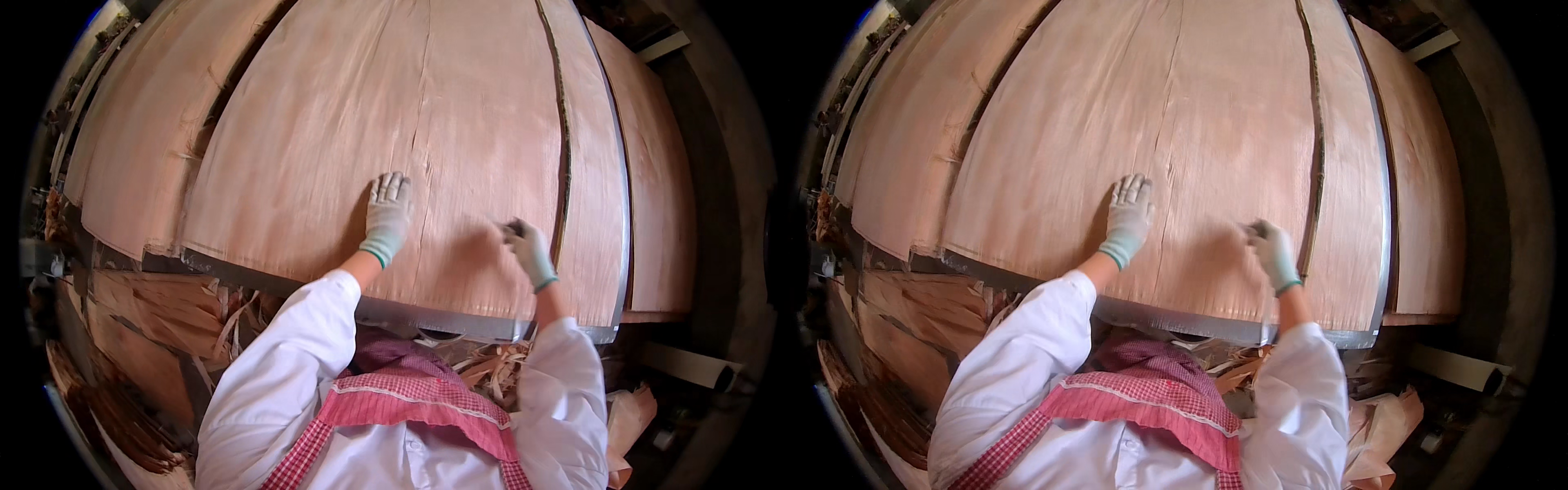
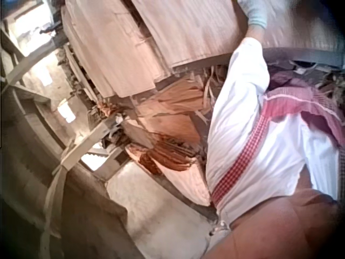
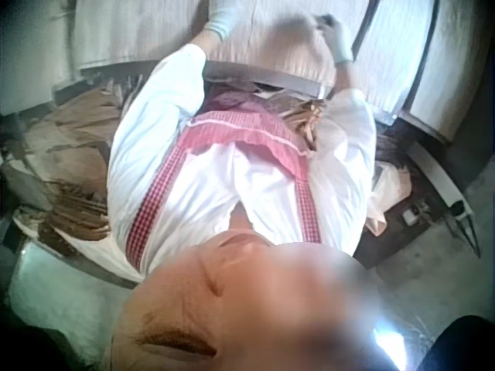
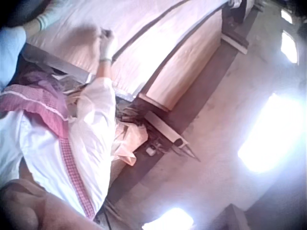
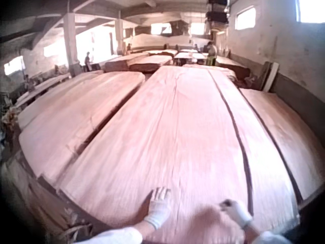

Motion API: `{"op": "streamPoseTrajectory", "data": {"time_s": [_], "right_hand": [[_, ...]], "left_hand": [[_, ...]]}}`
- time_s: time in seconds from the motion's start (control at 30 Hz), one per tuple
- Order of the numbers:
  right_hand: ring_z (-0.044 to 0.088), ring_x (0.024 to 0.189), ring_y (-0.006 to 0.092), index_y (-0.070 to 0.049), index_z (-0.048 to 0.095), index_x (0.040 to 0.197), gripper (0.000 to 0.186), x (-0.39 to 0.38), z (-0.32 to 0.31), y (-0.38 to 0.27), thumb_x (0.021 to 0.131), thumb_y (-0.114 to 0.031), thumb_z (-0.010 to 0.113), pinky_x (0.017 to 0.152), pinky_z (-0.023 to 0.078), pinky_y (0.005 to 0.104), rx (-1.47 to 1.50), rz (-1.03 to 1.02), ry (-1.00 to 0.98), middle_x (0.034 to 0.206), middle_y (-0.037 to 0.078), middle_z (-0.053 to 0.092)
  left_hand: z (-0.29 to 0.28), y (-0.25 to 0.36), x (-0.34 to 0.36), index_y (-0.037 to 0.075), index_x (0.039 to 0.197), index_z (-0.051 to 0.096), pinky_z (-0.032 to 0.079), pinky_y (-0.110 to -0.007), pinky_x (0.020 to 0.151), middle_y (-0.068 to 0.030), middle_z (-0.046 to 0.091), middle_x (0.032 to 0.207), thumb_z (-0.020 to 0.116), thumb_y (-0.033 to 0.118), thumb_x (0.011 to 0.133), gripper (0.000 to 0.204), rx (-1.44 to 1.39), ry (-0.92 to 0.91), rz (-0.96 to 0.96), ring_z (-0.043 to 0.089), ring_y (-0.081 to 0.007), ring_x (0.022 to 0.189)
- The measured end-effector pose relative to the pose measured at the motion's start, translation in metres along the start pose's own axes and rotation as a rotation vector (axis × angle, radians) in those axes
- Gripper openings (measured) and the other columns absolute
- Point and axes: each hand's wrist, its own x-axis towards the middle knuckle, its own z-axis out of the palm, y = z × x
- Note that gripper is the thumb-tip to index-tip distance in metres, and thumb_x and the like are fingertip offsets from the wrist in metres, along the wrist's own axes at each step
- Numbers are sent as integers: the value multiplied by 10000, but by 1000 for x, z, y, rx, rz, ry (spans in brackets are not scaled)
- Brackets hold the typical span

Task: The person stands at a workstation and sorts through large sheets of wood veneer, lifting them one by one to check for defects. They use a small knife to trim away splintered edges or irregularities from individual sheets before restacking them on a metal surface.

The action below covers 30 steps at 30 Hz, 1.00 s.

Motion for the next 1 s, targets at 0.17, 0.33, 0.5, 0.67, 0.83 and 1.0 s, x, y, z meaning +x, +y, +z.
{"op": "streamPoseTrajectory", "data": {"time_s": [0.17, 0.33, 0.5, 0.67, 0.83, 1.0], "right_hand": [[591, 739, 126, 57, 633, 1044, 215, 49, 104, -72, 903, -105, 616, 664, 468, 264, 281, 43, -163, 875, 53, 656], [662, 788, 283, 35, 637, 1052, 288, 83, 123, -85, 854, -174, 657, 695, 499, 371, -275, -39, -94, 880, 177, 685], [612, 629, 232, 20, 641, 961, 233, 52, 126, -49, 873, -195, 627, 614, 488, 356, -300, -278, 264, 685, 164, 622], [544, 567, 91, -15, 557, 991, 136, -61, 104, -53, 917, -123, 591, 473, 426, 230, 425, 269, 163, 714, 27, 591], [540, 624, 88, -56, 555, 976, 81, -169, 26, -30, 904, -81, 527, 509, 417, 225, 508, 306, 681, 786, 36, 608], [514, 660, 122, -47, 600, 995, 138, -233, 38, -21, 884, -120, 563, 588, 443, 285, 653, 198, 928, 745, 11, 558]], "left_hand": [[-33, 21, 2, 31, 1418, 380, 193, -456, 1170, -149, 334, 1493, 618, 217, 859, 635, -287, -26, -42, 279, -310, 1401], [-19, 8, 11, 54, 1436, 362, 165, -422, 1181, -154, 310, 1521, 514, 150, 893, 572, 83, -248, 256, 271, -294, 1417], [-31, 33, 22, 194, 1454, 369, 111, -477, 1178, -235, 301, 1509, 417, 172, 927, 530, 162, -360, 222, 252, -399, 1411], [-29, 35, 22, 174, 1449, 378, 64, -539, 1172, -244, 311, 1500, 325, 219, 969, 485, 258, -516, 211, 267, -405, 1401], [-28, 36, 28, 157, 1106, 633, 370, -523, 908, -110, 606, 1110, 438, 192, 904, 283, -122, -159, 368, 537, -319, 1034], [2, -32, 55, 101, 1216, 602, 534, -417, 778, -114, 633, 1174, 469, 160, 902, 346, 467, -538, 534, 638, -267, 983]]}}
